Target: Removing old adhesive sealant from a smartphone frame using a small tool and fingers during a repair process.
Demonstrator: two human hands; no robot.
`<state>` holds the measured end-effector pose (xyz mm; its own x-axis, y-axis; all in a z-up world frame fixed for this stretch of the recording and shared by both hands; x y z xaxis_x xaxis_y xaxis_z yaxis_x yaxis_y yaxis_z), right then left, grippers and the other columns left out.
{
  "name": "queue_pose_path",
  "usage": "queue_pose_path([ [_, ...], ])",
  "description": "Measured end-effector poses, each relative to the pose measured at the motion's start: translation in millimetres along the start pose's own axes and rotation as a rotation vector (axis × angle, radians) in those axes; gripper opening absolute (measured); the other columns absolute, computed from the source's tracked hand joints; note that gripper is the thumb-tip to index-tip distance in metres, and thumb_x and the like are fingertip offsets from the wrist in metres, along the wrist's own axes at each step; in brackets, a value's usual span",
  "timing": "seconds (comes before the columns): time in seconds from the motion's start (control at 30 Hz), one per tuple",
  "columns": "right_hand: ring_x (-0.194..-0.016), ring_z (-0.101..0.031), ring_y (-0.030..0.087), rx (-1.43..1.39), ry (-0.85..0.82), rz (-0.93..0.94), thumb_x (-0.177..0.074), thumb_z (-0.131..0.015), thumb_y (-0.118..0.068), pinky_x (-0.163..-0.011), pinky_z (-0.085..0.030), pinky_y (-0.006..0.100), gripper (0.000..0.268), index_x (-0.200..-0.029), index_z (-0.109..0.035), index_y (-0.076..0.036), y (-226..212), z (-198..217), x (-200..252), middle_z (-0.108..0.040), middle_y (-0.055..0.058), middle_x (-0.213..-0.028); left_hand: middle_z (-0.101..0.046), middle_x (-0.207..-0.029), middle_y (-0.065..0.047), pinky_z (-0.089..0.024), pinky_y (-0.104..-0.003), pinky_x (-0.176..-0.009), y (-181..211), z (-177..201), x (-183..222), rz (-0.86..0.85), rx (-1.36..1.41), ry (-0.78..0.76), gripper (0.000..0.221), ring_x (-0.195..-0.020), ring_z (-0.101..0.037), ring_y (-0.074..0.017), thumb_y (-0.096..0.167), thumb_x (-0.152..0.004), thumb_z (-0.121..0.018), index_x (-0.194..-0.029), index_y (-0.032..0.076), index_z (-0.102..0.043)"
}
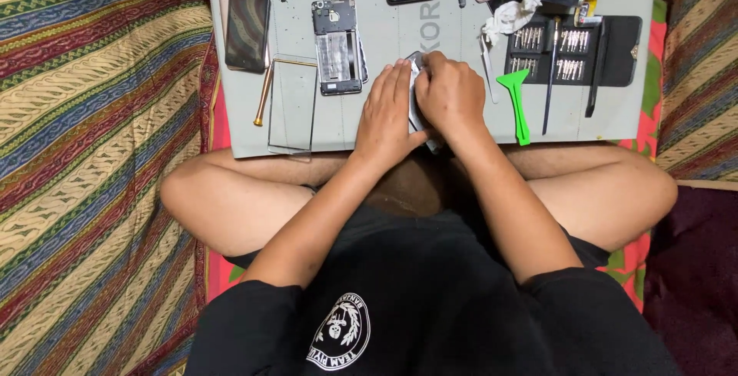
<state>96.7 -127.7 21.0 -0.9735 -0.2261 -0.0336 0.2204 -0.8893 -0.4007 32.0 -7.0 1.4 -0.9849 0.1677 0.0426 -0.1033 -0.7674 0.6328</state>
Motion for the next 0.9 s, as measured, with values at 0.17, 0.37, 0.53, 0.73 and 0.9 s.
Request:
queue_pose_path([
  [0.17,-0.077,-0.075,0.043,-0.023,0.03,0.021,-0.091,-0.059,-0.014,-0.063,-0.06,0.054,0.027,-0.108,-0.076,-0.003,-1.7,-2.1,-1.0,-0.075,0.017,-0.078,-0.034,-0.16,-0.026,-0.023,-0.048,-0.128,0.8,1.7,-0.2,0.007,-0.012,-0.002,0.119,-0.153,-0.027,-0.0409,0.022,-0.068,-0.093,-0.16,-0.004,-0.022],
  [0.37,-0.075,-0.075,0.044,0.032,0.031,0.01,-0.09,-0.058,-0.013,-0.063,-0.06,0.054,0.027,-0.106,-0.076,-0.001,-11.5,2.8,3.4,-0.075,0.019,-0.077,-0.036,-0.158,-0.026,-0.024,-0.048,-0.128,-3.6,1.6,0.3,-0.004,-0.016,0.04,0.115,-0.151,-0.031,-0.0406,0.02,-0.067,-0.09,-0.158,-0.005,-0.024],
  [0.53,-0.075,-0.075,0.045,0.056,0.043,-0.005,-0.091,-0.058,-0.013,-0.063,-0.06,0.055,0.026,-0.105,-0.075,0.001,-10.3,-0.7,3.2,-0.074,0.022,-0.077,-0.037,-0.158,-0.026,-0.024,-0.048,-0.128,-3.3,1.1,0.1,-0.005,-0.001,0.029,0.113,-0.151,-0.031,-0.0406,0.017,-0.066,-0.088,-0.158,-0.006,-0.025],
  [0.73,-0.078,-0.075,0.047,0.006,0.006,-0.022,-0.09,-0.059,-0.014,-0.066,-0.06,0.058,0.027,-0.107,-0.076,-0.001,-8.9,2.7,2.0,-0.075,0.021,-0.08,-0.038,-0.157,-0.027,-0.026,-0.05,-0.126,1.6,9.3,0.9,-0.001,0.011,0.039,0.113,-0.15,-0.032,-0.0417,0.017,-0.066,-0.088,-0.157,-0.007,-0.026],
  [0.9,-0.079,-0.075,0.046,0.032,-0.009,-0.016,-0.091,-0.059,-0.013,-0.066,-0.06,0.057,0.028,-0.109,-0.076,-0.001,-11.5,5.3,1.1,-0.075,0.021,-0.082,-0.038,-0.157,-0.028,-0.027,-0.05,-0.126,0.4,5.7,0.2,-0.006,0.01,0.045,0.112,-0.149,-0.033,-0.0427,0.014,-0.066,-0.088,-0.157,-0.007,-0.027],
])
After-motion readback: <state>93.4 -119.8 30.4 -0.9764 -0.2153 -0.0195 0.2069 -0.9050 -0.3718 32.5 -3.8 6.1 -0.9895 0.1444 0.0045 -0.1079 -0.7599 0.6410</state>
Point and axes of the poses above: each hand's wrist, its own x-axis away from the middle knuckle, its own z-axis out of the back of the hand, y = z × x, the point moved 3 cm from there along -x, towards the middle knuckle
